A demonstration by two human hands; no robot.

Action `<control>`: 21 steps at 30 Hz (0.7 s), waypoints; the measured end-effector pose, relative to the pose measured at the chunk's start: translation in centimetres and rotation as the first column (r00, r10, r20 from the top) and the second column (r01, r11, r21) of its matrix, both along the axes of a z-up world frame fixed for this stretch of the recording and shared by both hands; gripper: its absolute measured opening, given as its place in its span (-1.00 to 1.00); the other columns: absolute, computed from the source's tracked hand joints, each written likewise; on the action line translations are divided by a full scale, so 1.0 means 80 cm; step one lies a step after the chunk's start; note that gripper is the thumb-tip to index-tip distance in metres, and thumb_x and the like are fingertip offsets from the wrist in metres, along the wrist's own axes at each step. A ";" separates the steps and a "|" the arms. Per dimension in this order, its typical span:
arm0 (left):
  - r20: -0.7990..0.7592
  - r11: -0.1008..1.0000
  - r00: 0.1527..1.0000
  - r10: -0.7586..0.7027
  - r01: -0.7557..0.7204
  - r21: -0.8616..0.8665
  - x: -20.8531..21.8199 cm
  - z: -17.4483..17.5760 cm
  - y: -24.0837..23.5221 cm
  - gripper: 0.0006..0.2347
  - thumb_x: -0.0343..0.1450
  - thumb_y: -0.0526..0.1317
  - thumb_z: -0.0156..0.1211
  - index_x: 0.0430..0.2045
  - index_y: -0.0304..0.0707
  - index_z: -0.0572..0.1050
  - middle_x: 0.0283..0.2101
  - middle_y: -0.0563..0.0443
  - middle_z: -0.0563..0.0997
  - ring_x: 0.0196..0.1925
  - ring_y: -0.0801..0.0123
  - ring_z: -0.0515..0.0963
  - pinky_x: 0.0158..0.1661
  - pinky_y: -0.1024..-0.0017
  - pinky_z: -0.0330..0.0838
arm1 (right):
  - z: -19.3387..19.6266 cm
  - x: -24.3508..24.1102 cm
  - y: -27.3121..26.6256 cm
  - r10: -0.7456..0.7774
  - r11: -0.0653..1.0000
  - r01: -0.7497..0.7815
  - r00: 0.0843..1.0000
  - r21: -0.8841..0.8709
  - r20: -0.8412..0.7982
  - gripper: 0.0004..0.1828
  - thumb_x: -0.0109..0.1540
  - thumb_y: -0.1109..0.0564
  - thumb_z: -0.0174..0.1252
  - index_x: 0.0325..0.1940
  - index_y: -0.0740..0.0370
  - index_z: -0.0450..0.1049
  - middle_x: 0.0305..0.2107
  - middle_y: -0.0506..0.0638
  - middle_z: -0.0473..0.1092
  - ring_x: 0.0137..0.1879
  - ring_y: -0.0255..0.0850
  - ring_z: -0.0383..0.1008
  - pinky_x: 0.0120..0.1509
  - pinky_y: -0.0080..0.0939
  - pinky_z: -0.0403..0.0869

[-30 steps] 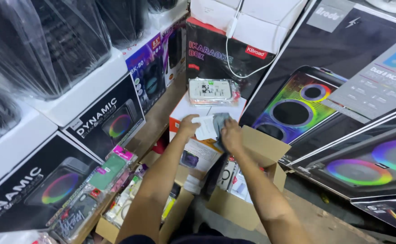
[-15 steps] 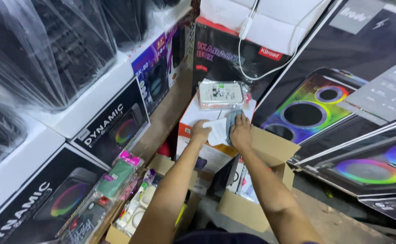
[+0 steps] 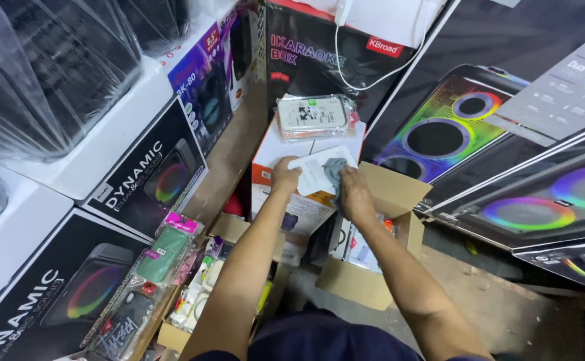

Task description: The person repeatedly picks up small packaged electronics from a cardboard box, wipes each item with a gray cloth, and places it on top of a white box. The items include phone cases, power banks, and other small accessories. The person continues this cycle for the duration of the clip.

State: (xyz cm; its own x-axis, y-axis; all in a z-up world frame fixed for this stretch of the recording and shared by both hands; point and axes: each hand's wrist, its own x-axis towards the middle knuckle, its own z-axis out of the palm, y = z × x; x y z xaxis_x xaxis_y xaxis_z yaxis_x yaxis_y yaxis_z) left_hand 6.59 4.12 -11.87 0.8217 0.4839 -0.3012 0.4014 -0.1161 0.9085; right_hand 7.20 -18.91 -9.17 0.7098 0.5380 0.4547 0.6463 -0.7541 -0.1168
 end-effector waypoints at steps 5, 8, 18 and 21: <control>0.057 0.965 0.995 0.087 -0.070 -0.253 -0.047 0.076 0.001 -0.57 0.39 -0.27 0.25 0.21 -0.09 0.42 0.17 -0.43 0.48 0.24 -0.14 0.49 0.01 0.01 0.56 | 0.031 0.030 -0.019 -0.057 0.995 0.057 0.998 -0.081 -0.007 -0.69 0.27 0.24 -0.02 0.03 0.12 0.52 -0.05 0.09 0.51 0.10 0.01 0.53 0.25 -0.06 0.43; 0.151 0.949 0.976 0.156 -0.105 -0.297 -0.093 0.129 0.020 -0.48 0.39 -0.31 0.25 0.30 -0.37 0.31 0.20 -0.69 0.37 0.27 -0.35 0.42 0.05 -0.13 0.50 | 0.067 0.037 -0.008 -0.091 0.994 0.096 0.989 0.044 -0.116 -0.76 0.23 0.27 0.03 -0.09 0.16 0.56 -0.24 0.13 0.56 -0.04 0.07 0.60 0.10 -0.02 0.52; 0.477 0.837 0.869 -0.135 -0.158 0.524 -0.235 0.331 -0.022 -0.67 0.40 -0.41 0.18 0.07 -0.23 0.54 -0.42 -0.04 0.51 -0.49 0.33 0.42 -0.43 0.36 0.36 | 0.201 -0.001 0.029 0.401 0.670 0.246 0.675 0.701 -0.620 -0.65 0.37 0.01 0.01 -0.29 0.31 0.54 -0.48 -0.11 0.41 -0.37 -0.36 0.35 -0.26 -0.41 0.39; 0.614 0.808 0.738 -0.278 -0.167 0.566 -0.229 0.310 -0.083 -0.64 0.36 -0.43 0.30 0.03 -0.03 0.60 -0.08 -0.05 0.57 0.03 0.05 0.58 0.07 0.23 0.49 | 0.238 -0.053 -0.019 0.620 0.627 0.479 0.172 0.615 -0.766 -0.08 0.29 -0.50 -0.19 0.43 0.27 0.19 0.07 0.08 0.45 0.10 -0.19 0.56 0.14 -0.14 0.57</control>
